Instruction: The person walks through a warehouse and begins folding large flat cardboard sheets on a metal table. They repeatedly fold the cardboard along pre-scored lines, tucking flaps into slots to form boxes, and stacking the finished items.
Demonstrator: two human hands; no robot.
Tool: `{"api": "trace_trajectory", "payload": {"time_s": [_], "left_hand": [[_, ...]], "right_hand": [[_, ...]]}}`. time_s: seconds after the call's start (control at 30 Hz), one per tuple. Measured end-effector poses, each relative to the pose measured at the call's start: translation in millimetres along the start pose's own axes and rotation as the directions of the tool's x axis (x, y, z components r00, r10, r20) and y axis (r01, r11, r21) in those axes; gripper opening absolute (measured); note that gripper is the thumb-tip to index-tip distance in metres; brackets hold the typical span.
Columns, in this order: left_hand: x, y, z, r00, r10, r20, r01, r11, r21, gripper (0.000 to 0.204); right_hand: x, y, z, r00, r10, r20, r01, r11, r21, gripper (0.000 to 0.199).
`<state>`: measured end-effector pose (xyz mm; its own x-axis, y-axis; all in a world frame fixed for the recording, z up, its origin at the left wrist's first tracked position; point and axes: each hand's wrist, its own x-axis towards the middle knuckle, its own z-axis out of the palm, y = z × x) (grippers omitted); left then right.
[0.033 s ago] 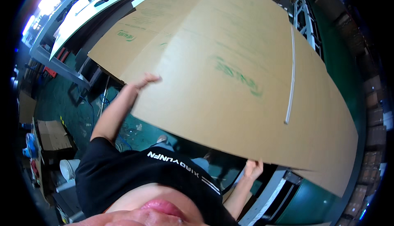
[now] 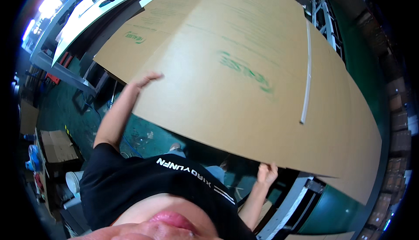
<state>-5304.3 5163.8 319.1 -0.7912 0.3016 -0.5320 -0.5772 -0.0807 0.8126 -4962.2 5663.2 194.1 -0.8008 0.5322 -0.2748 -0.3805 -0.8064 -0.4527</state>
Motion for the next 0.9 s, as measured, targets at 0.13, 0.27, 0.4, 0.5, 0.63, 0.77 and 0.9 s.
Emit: {"api": "trace_trajectory", "payload": {"time_s": [0.13, 0.27, 0.4, 0.5, 0.63, 0.77, 0.9], "left_hand": [[20.7, 85.9, -205.2, 0.989, 0.135, 0.067, -0.145, 0.969, 0.202, 0.038], [29.9, 87.5, -330.7, 0.617, 0.715, -0.329, 0.4, 0.076, 0.913, 0.047], [44.0, 13.5, -206.6, 0.851, 0.495, 0.177, -0.251, 0.086, 0.964, 0.039], [25.7, -81.5, -105.7, 0.664, 0.296, 0.687, -0.746, 0.208, 0.632, 0.038], [19.5, -121.6, -37.7, 0.575, 0.236, 0.783, -0.769, -0.172, 0.616, 0.033], [37.7, -110.1, -25.8, 0.564, 0.166, 0.809, -0.762, -0.273, 0.587, 0.034], [45.3, -120.8, -24.4, 0.491, 0.245, 0.836, -0.77, -0.326, 0.548, 0.029]], "right_hand": [[-41.4, 181.1, 146.8, 0.973, 0.192, 0.132, -0.157, 0.959, -0.234, 0.034], [-55.6, 333.1, 184.8, 0.818, 0.539, 0.199, -0.437, 0.809, -0.394, 0.025], [-39.5, 448.9, 144.7, 0.738, 0.675, -0.013, -0.638, 0.692, -0.337, 0.03], [-35.1, 472.4, 142.6, 0.756, 0.655, -0.014, -0.599, 0.682, -0.42, 0.031], [-30.3, 477.2, 142.6, 0.838, 0.535, -0.105, -0.524, 0.738, -0.426, 0.032], [-22.3, 429.4, 136.5, 0.616, 0.785, -0.072, -0.531, 0.346, -0.773, 0.031], [-31.5, 303.9, 79.3, 0.647, 0.754, -0.116, -0.564, 0.371, -0.738, 0.042]]}}
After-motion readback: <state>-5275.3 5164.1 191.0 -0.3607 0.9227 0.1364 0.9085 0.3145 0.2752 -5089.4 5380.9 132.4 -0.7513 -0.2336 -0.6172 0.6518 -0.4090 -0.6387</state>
